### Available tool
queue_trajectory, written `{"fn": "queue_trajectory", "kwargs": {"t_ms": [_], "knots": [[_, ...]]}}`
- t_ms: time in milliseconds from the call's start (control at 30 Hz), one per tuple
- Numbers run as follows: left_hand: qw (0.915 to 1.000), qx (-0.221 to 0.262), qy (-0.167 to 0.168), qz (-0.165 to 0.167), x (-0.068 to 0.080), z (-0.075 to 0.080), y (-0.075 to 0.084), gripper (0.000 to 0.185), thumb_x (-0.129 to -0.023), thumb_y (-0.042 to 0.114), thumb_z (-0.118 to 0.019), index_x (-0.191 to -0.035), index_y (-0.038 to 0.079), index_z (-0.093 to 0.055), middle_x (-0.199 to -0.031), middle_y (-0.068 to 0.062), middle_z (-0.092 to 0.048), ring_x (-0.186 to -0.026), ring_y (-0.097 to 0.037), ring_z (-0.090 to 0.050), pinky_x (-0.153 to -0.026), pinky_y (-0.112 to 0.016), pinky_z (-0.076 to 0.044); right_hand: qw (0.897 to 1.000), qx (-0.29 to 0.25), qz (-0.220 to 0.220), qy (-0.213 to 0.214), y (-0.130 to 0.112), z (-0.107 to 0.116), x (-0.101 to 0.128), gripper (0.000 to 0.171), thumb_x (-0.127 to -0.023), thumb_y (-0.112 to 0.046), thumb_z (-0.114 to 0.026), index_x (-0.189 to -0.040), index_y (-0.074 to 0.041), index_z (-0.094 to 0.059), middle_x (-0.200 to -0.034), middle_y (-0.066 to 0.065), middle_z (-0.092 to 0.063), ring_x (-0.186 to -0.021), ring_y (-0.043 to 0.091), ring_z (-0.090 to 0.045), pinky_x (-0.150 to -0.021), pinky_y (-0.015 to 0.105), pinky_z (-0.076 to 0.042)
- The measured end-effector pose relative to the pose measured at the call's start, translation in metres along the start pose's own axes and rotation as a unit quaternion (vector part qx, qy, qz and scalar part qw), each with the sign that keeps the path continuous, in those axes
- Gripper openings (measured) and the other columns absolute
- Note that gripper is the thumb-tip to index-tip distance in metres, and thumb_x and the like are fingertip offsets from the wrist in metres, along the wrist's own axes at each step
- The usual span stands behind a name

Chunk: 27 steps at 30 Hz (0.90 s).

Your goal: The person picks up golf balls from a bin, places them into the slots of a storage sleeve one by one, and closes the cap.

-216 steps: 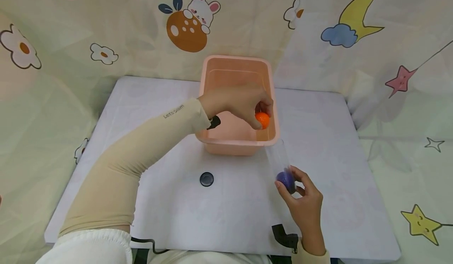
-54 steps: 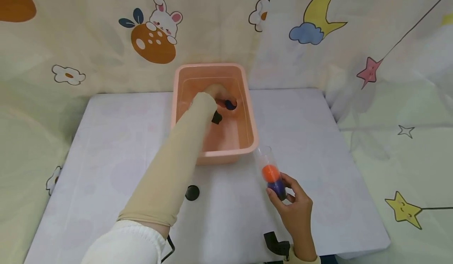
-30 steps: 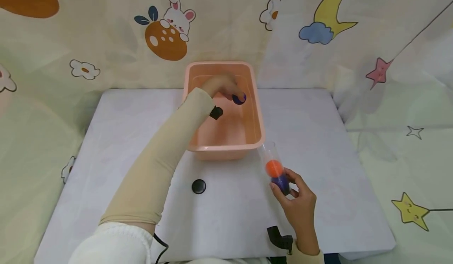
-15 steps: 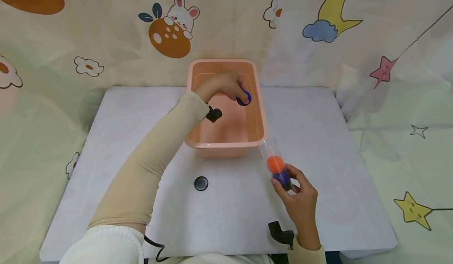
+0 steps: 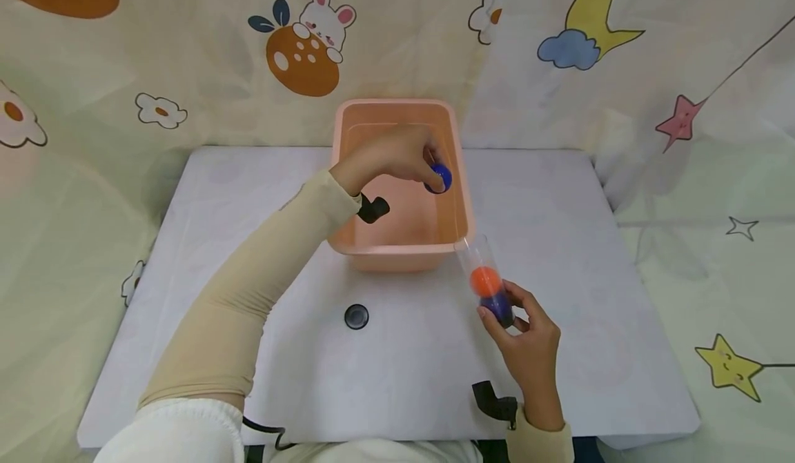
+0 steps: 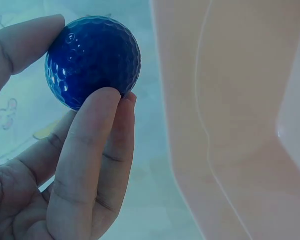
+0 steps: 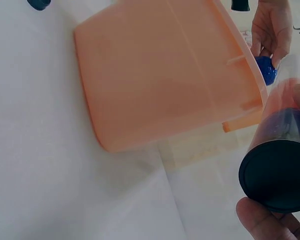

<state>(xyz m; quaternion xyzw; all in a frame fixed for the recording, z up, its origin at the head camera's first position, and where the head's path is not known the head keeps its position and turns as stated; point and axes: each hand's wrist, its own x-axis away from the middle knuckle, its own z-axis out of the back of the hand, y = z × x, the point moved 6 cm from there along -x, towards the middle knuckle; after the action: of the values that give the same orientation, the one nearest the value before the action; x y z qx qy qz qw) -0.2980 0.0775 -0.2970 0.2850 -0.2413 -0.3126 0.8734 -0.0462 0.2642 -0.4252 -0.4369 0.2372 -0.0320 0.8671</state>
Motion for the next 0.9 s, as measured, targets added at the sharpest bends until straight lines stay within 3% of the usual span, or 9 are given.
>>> {"fn": "queue_trajectory", "kwargs": {"t_ms": [167, 500, 733, 900], "knots": [[0.9996, -0.012, 0.003, -0.026, 0.010, -0.008, 0.010, 0.027, -0.090, 0.024, -0.087, -0.111, 0.009, -0.082, -0.110, -0.002, -0.077, -0.101, -0.018, -0.071, -0.085, -0.031, -0.058, 1.000, -0.004, -0.002, 0.000, 0.000, 0.000, -0.002, 0.055, -0.079, 0.005, -0.092, -0.129, 0.008, -0.070, -0.117, 0.023, -0.077, -0.103, -0.009, -0.056, -0.079, 0.004, -0.050], [0.9972, -0.016, -0.024, -0.069, 0.025, -0.028, 0.034, 0.034, -0.091, 0.026, -0.088, -0.118, 0.008, -0.079, -0.111, -0.002, -0.077, -0.103, -0.016, -0.070, -0.087, -0.027, -0.058, 1.000, -0.007, -0.005, -0.001, -0.001, -0.001, -0.003, 0.055, -0.080, 0.005, -0.092, -0.130, 0.008, -0.070, -0.118, 0.023, -0.077, -0.104, -0.009, -0.057, -0.079, 0.004, -0.049], [0.9945, 0.010, -0.057, -0.088, 0.030, -0.038, 0.039, 0.035, -0.092, 0.023, -0.088, -0.121, 0.007, -0.079, -0.112, -0.003, -0.077, -0.103, -0.015, -0.071, -0.087, -0.026, -0.059, 1.000, -0.006, 0.007, 0.002, -0.004, -0.002, -0.006, 0.055, -0.079, 0.004, -0.092, -0.130, 0.007, -0.071, -0.118, 0.022, -0.077, -0.104, -0.009, -0.057, -0.078, 0.004, -0.049], [0.9877, 0.046, -0.097, -0.114, 0.031, -0.045, 0.040, 0.036, -0.093, 0.019, -0.087, -0.125, 0.005, -0.078, -0.111, -0.003, -0.078, -0.103, -0.016, -0.072, -0.090, -0.027, -0.059, 1.000, -0.012, 0.016, 0.003, -0.008, -0.003, -0.009, 0.055, -0.079, 0.005, -0.092, -0.129, 0.008, -0.070, -0.117, 0.023, -0.077, -0.104, -0.010, -0.057, -0.078, 0.004, -0.049]]}}
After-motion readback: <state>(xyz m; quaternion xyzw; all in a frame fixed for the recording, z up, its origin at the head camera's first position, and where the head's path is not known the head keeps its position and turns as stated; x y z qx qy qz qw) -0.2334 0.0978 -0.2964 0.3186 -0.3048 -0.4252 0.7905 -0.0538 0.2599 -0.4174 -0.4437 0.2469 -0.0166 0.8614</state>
